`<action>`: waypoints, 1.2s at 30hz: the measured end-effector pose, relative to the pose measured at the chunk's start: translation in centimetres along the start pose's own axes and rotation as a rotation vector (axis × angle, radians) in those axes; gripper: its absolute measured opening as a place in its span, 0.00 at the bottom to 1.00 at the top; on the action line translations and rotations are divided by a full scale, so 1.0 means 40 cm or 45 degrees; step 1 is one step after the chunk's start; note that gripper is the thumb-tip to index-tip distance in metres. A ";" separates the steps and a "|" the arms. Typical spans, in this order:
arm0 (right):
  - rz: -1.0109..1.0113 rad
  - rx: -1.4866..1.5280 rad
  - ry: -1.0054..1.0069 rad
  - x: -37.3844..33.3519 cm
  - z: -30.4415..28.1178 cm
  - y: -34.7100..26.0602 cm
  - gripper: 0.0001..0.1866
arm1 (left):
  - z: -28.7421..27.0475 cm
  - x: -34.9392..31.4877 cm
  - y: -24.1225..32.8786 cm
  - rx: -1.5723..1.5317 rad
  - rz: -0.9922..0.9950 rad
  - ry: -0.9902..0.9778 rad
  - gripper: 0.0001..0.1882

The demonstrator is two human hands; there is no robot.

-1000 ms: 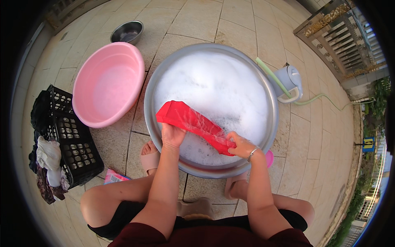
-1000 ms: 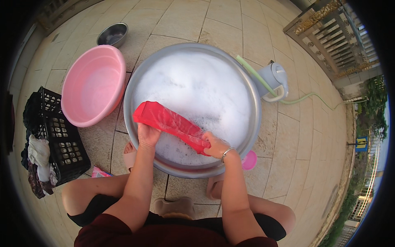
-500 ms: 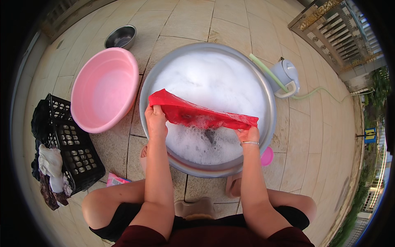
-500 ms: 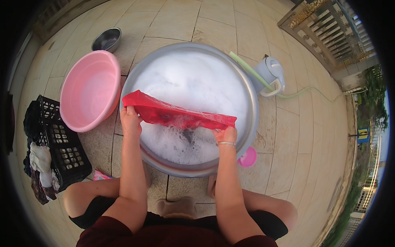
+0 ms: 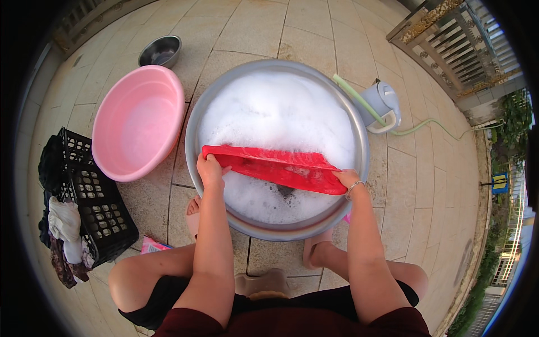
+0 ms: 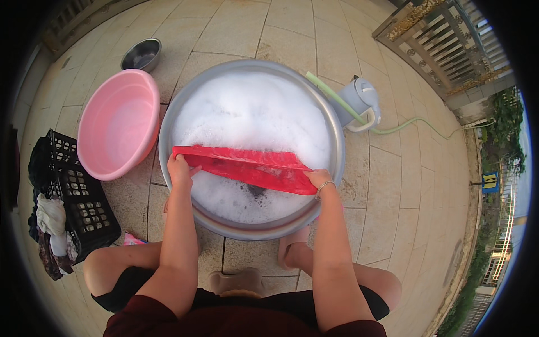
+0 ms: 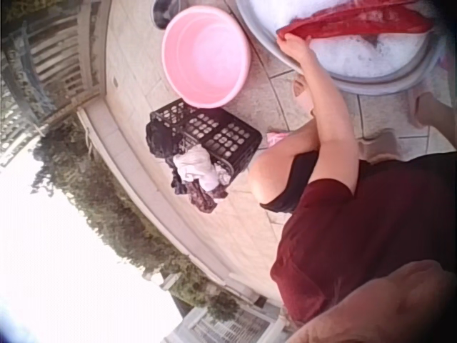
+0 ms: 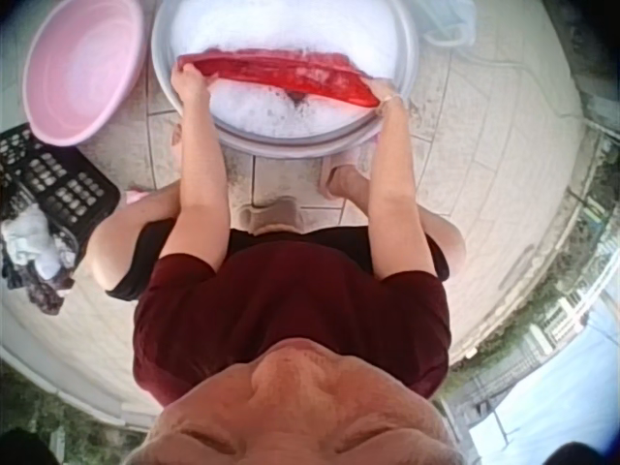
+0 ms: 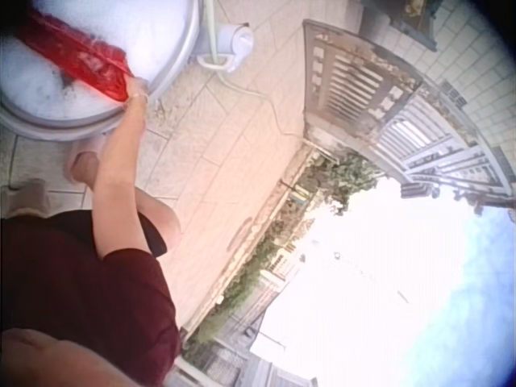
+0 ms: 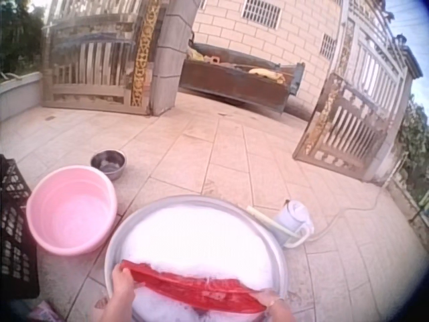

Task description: The person washes clothes by hand in a large basin of soapy water, scrubbing a black garment and then a red garment before placing them into a nearby plastic basket.

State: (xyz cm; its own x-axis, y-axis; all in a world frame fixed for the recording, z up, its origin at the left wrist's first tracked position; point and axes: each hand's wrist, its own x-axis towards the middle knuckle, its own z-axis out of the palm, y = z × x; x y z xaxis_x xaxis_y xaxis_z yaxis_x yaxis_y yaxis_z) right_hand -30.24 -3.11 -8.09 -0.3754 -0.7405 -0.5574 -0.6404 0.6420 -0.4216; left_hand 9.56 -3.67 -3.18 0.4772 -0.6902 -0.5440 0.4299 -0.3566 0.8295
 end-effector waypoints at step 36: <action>-0.477 -0.254 0.026 -0.180 0.036 -0.139 0.33 | 0.025 -0.156 -0.147 2.175 0.245 -1.721 0.12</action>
State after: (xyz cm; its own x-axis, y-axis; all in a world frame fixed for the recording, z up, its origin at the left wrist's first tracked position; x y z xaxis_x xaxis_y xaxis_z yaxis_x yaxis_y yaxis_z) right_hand -23.00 -1.07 -2.75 -0.1042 -0.9204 -0.3767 -0.8515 0.2783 -0.4444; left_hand 3.28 2.09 -4.54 -0.5826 -0.4058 -0.7042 -0.8100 0.2186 0.5441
